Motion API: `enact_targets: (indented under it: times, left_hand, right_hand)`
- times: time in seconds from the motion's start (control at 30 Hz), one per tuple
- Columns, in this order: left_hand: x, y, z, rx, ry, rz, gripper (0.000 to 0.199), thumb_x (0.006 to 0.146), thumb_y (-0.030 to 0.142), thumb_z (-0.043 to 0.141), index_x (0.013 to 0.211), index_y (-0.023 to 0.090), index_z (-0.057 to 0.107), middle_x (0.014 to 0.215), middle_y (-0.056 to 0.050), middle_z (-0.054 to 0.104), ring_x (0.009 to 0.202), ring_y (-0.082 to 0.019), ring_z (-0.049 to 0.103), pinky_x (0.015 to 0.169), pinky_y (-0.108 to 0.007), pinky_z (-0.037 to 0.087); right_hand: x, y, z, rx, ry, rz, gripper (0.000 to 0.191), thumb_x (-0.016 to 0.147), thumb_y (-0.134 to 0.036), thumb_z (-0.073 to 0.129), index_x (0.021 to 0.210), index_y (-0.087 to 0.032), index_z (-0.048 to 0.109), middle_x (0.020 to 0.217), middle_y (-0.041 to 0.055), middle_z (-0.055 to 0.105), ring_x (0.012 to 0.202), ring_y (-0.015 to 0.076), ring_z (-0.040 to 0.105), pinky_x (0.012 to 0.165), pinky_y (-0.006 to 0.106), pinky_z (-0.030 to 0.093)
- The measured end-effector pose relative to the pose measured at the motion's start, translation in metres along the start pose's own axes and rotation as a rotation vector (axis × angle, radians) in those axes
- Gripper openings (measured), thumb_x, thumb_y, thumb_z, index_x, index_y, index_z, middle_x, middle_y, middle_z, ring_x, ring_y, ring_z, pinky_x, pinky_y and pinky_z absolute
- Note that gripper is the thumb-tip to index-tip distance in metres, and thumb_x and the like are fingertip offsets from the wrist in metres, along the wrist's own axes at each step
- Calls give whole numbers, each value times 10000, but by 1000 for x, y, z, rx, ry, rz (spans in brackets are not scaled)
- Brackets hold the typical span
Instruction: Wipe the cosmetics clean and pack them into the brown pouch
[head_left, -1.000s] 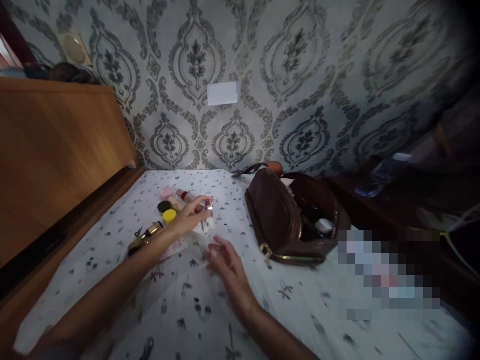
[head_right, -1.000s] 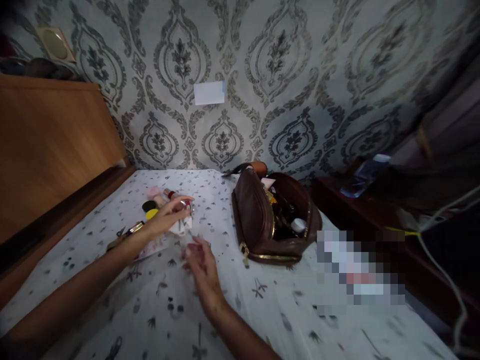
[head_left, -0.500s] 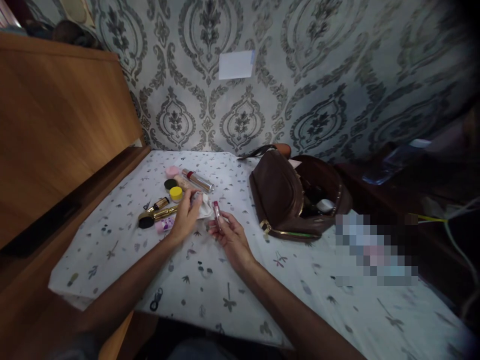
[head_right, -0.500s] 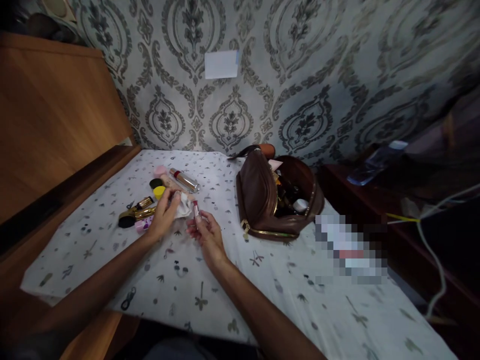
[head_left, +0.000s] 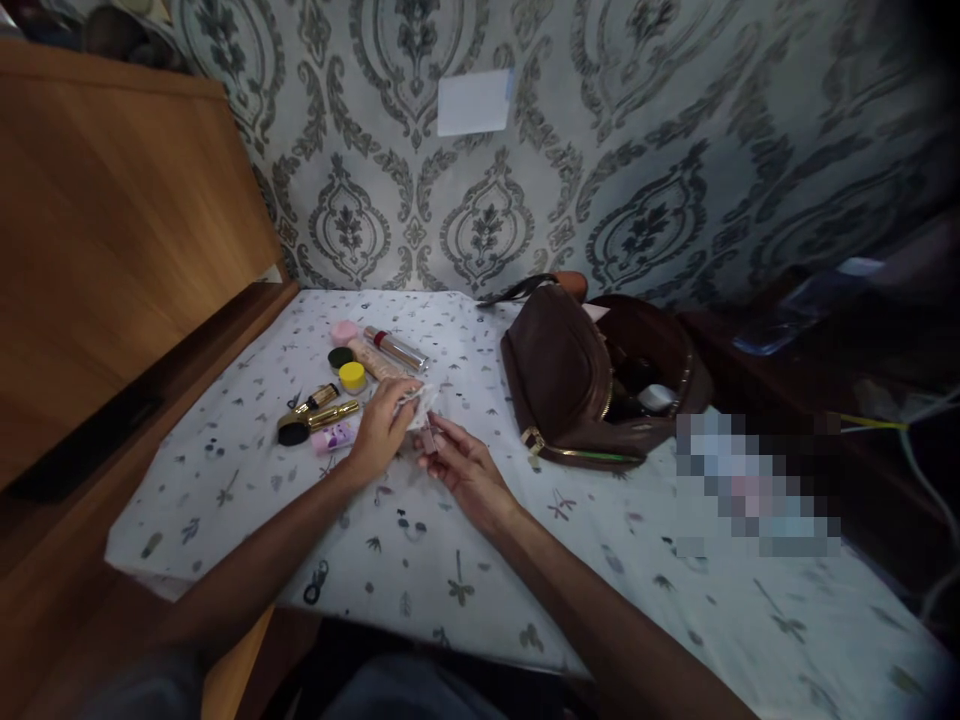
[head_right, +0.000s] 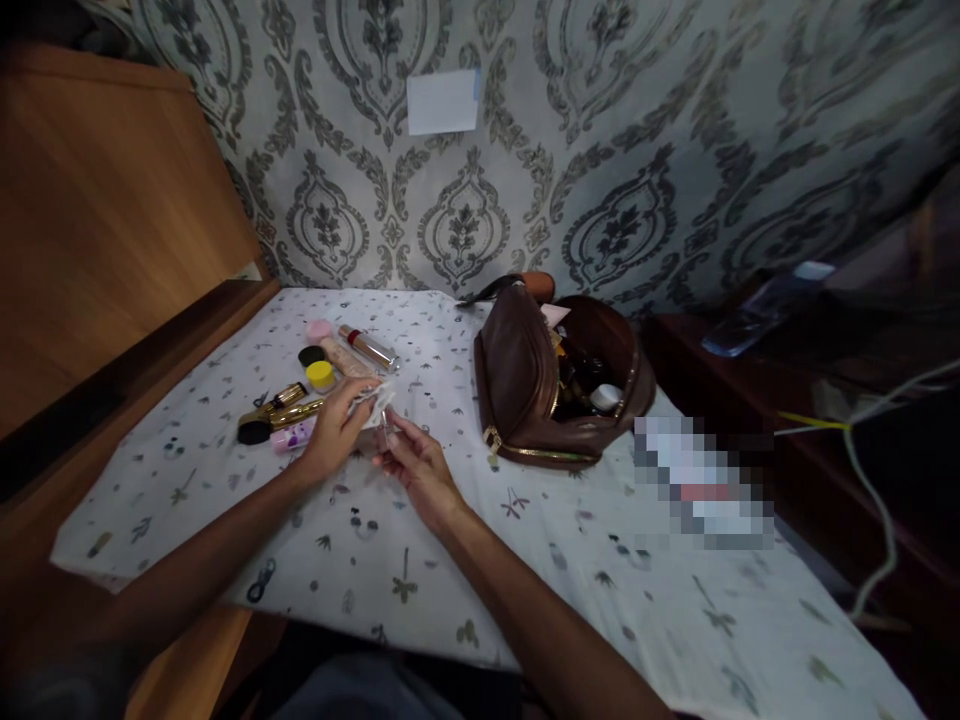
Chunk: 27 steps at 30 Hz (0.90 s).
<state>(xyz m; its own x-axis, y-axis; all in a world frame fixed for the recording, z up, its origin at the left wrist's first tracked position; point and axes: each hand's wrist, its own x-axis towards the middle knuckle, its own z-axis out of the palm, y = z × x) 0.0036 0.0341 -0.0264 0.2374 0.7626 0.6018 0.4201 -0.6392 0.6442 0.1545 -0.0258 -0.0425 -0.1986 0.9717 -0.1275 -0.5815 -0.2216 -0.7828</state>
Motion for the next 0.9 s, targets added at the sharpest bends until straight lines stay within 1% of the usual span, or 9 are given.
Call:
enact_targets:
  times: [0.07,0.17,0.27,0.37,0.47,0.53,0.7,0.83,0.9]
  left_hand:
    - [3,-3,-4,-12,34,-6,245,918,127,474,1113,190,608,1112,-79,659,1068,-212,606,969,-370,475]
    - [1,-3,-5,30,27,23,204,927,135,478,1037,191,641,1037,-63,670,1017,-206,619,924,-356,495]
    - [-5,1,-3,102,-36,68,224,968,191,463,1070,186,662,1010,-69,634,984,-200,612,881,-339,503]
    - [-12,7,1,138,-113,170,257,993,262,462,1122,177,668,975,-69,588,934,-185,607,826,-308,513]
    - [-17,11,4,122,-173,293,258,986,292,495,1145,179,662,984,-70,583,935,-182,604,810,-297,519]
    - [-18,13,5,108,-189,335,243,979,281,514,1144,178,660,984,-72,591,935,-182,604,805,-297,520]
    - [-16,14,4,50,-156,329,193,978,235,514,1068,170,672,937,-61,596,901,-168,605,794,-290,516]
    - [-12,13,0,30,-139,280,185,980,232,506,1024,181,679,914,-51,599,891,-165,607,798,-287,511]
    - [-9,10,-4,38,-115,227,177,976,231,508,1009,188,677,897,-46,602,881,-169,608,790,-292,508]
  right_hand:
    - [-1,1,1,-1,-19,27,537,669,-384,860,1154,-232,689,900,16,727,670,123,642,602,239,436]
    - [-2,2,2,14,-14,32,507,672,-370,859,1134,-233,704,909,25,738,723,136,650,626,242,448]
    - [1,3,0,57,6,5,500,666,-331,865,1128,-237,701,878,13,735,772,137,642,636,233,451]
    - [5,2,-3,126,66,-34,455,638,-284,879,1060,-257,711,875,-17,725,762,117,626,641,223,461]
    - [9,-1,-5,170,110,-95,419,619,-257,881,1006,-267,722,936,-25,727,811,110,623,717,223,489]
    - [10,-4,-5,175,102,-115,428,628,-239,871,1028,-264,724,960,-16,730,860,116,626,776,229,495]
    - [7,-8,-4,174,55,-83,391,653,-213,849,1026,-244,734,935,-9,728,841,110,625,821,233,493]
    - [5,-6,-4,133,1,-48,350,609,-183,867,933,-240,748,890,-22,707,790,110,619,746,230,496]
    - [4,-4,-3,104,-20,-30,356,606,-176,870,933,-244,749,893,-28,692,775,107,622,710,228,489]
